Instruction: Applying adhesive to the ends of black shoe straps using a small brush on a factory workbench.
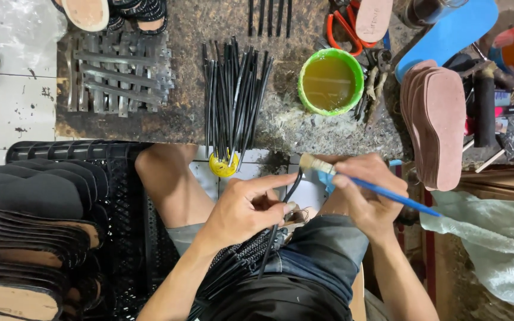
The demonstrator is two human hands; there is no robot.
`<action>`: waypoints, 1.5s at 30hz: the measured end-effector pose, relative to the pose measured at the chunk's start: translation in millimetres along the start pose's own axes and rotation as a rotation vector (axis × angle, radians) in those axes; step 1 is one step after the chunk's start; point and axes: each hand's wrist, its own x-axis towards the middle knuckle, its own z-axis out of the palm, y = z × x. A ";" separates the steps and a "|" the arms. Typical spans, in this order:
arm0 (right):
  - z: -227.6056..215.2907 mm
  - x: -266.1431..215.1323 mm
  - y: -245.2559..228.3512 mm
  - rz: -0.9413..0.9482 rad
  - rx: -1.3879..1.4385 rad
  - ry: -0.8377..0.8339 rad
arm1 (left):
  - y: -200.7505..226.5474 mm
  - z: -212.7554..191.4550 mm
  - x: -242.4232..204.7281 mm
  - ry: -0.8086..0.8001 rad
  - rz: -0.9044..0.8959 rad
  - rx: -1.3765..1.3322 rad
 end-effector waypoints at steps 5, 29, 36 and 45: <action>2.8 -5.4 -9.3 0.100 0.015 0.148 | 2.5 -5.4 13.4 0.073 0.032 -0.007; 14.9 -26.3 -22.2 0.139 0.029 0.123 | 28.8 -0.2 32.1 0.440 0.132 -0.156; 19.0 -17.7 -25.3 0.004 -0.039 0.107 | 35.6 -2.4 32.6 0.412 0.178 -0.088; 27.0 -6.9 -34.0 0.123 -0.161 -0.034 | 39.4 -5.6 41.6 0.400 0.118 -0.003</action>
